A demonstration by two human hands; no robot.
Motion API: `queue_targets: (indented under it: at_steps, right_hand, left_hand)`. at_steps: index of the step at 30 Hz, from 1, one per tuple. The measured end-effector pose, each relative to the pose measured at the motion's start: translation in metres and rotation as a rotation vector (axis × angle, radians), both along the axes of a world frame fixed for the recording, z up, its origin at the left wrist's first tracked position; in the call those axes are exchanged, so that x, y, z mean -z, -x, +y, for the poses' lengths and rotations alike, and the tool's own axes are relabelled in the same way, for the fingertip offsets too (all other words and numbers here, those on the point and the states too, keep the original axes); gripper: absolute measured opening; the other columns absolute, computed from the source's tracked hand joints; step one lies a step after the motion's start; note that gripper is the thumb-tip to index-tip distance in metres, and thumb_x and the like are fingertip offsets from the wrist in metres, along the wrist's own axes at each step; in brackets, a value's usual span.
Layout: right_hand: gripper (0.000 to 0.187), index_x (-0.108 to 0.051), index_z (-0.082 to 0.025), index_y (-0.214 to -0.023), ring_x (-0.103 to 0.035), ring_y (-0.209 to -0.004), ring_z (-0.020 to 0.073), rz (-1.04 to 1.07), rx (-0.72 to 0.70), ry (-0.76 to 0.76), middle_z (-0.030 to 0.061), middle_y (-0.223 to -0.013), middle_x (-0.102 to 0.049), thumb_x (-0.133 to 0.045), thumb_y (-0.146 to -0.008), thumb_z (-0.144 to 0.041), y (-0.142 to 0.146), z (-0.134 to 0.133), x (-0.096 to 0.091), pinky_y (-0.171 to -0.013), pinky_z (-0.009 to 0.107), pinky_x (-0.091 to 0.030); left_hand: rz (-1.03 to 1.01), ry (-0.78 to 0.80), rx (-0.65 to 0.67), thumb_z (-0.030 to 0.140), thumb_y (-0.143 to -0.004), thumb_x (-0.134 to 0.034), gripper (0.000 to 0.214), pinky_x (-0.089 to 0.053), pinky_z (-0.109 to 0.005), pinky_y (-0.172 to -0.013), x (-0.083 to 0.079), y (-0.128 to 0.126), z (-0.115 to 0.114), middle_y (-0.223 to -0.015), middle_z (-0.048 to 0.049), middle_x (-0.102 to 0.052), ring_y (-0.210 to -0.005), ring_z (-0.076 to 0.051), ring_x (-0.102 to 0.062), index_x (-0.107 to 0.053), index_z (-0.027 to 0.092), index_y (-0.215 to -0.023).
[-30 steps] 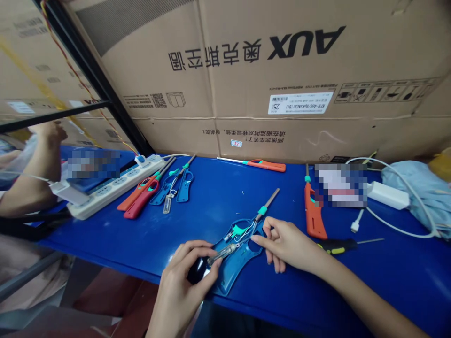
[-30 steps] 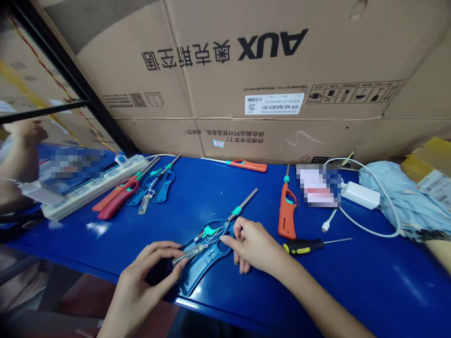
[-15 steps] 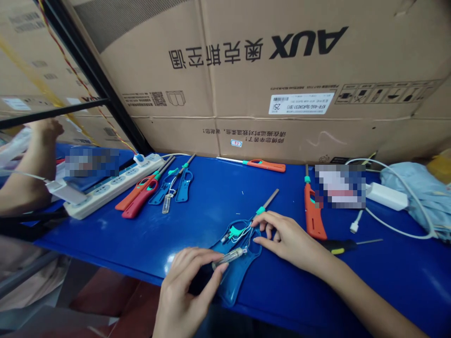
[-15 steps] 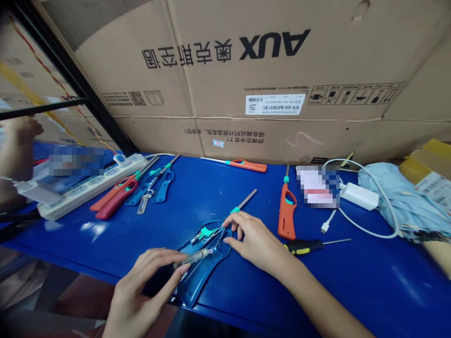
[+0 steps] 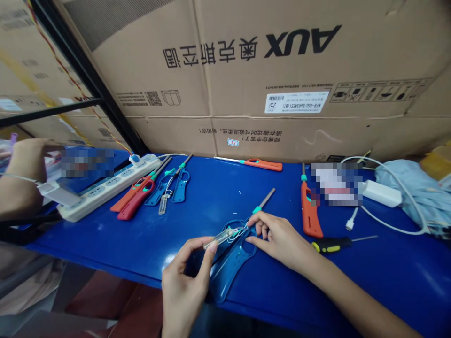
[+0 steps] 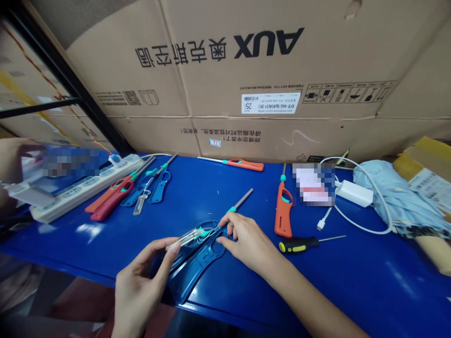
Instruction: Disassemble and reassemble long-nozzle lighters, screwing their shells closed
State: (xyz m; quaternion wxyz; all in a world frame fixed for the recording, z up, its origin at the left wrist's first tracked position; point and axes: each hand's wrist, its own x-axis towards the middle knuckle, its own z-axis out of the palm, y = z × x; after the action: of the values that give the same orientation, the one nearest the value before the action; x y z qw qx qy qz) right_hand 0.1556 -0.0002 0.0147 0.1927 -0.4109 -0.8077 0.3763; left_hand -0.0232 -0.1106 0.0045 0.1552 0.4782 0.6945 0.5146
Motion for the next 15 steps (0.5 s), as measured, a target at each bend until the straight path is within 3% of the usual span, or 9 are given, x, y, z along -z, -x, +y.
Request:
queue_targets:
  at_steps: [3, 8, 15]
  right_hand:
    - [0.02, -0.057, -0.022, -0.094, -0.049, -0.06, 0.0096, 0.002, -0.004, -0.011, -0.0033, -0.074, -0.051, -0.067, -0.078, -0.026, 0.0, 0.001, 0.002, -0.055, 0.021, -0.041]
    - [0.022, -0.058, -0.023, -0.1, -0.052, -0.066, 0.011, -0.006, -0.05, -0.092, -0.0021, -0.08, -0.054, -0.066, -0.079, -0.026, -0.002, -0.002, 0.0, -0.061, 0.023, -0.044]
    - [0.017, -0.063, -0.026, -0.101, -0.059, -0.083, 0.0142, -0.03, -0.11, -0.235, 0.001, -0.095, -0.059, -0.062, -0.084, -0.024, 0.0, -0.001, -0.001, -0.075, 0.027, -0.047]
  left_hand:
    - [0.029, 0.005, 0.023, 0.038, -0.078, -0.067, 0.016, -0.052, -0.025, -0.076, 0.001, 0.002, 0.0, -0.084, 0.0012, -0.071, -0.081, -0.017, -0.066, -0.069, 0.023, -0.085]
    - [0.202, -0.067, -0.029, 0.035, -0.077, -0.068, 0.014, -0.043, -0.033, -0.095, 0.01, 0.013, -0.011, -0.088, 0.0016, -0.071, -0.094, -0.02, -0.063, -0.069, 0.026, -0.088]
    - [0.323, -0.064, 0.042, 0.034, -0.079, -0.068, 0.013, -0.043, -0.039, -0.088, 0.015, 0.023, -0.018, -0.091, 0.0001, -0.07, -0.091, -0.022, -0.062, -0.068, 0.028, -0.09]
